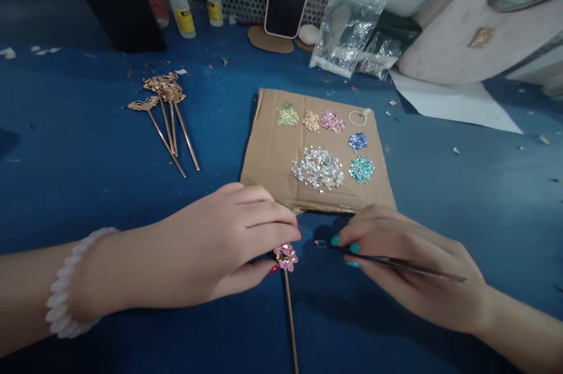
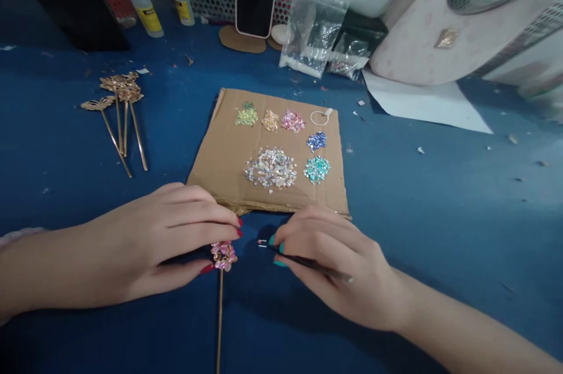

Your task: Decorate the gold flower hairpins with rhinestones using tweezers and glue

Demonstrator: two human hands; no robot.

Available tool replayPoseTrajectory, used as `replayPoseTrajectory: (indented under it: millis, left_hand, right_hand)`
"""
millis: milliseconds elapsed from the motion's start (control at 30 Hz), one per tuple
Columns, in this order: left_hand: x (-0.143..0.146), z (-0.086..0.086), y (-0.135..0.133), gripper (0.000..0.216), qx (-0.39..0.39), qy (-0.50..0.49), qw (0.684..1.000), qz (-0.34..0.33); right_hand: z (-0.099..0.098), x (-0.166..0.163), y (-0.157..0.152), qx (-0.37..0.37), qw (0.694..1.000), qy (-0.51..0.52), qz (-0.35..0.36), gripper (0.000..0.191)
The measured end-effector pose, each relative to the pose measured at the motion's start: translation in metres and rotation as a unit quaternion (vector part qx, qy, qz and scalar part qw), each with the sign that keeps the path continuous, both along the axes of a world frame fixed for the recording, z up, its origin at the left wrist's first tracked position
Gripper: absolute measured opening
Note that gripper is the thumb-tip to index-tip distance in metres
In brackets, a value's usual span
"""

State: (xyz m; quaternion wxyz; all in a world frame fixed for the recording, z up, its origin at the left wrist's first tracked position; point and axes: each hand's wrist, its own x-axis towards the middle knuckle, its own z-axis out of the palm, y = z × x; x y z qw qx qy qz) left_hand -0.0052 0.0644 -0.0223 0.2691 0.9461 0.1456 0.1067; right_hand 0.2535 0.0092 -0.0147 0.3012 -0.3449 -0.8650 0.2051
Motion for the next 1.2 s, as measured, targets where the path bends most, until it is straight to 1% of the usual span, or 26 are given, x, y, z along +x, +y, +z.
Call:
replayPoseTrajectory:
  millis: [467, 600, 800, 967, 1100, 1200]
  left_hand:
    - [0.002, 0.000, 0.000, 0.030, 0.005, 0.000, 1.000, 0.007]
    - [0.002, -0.001, 0.000, 0.028, 0.009, -0.008, 1.000, 0.008]
    - [0.002, -0.001, 0.001, 0.028, 0.033, -0.004, 0.999, 0.001]
    - [0.003, -0.002, 0.001, 0.029, 0.040, -0.006, 0.999, 0.005]
    - [0.003, -0.002, 0.001, 0.028, 0.046, -0.007, 0.999, 0.006]
    - [0.004, -0.003, 0.001, 0.027, 0.052, -0.009, 0.999, 0.003]
  right_hand:
    - [0.003, -0.002, 0.000, -0.017, 1.000, 0.004, -0.022, 0.022]
    - [0.005, -0.007, -0.001, -0.032, 0.999, 0.007, -0.022, 0.017]
    - [0.005, -0.013, -0.001, -0.061, 0.997, 0.009, 0.035, 0.014]
    - [0.004, -0.012, -0.001, -0.087, 0.996, -0.010, 0.034, 0.017]
    - [0.004, -0.010, 0.000, -0.079, 0.995, 0.004, 0.069, 0.020]
    - [0.004, -0.011, 0.000, -0.075, 0.993, -0.009, 0.090, 0.023]
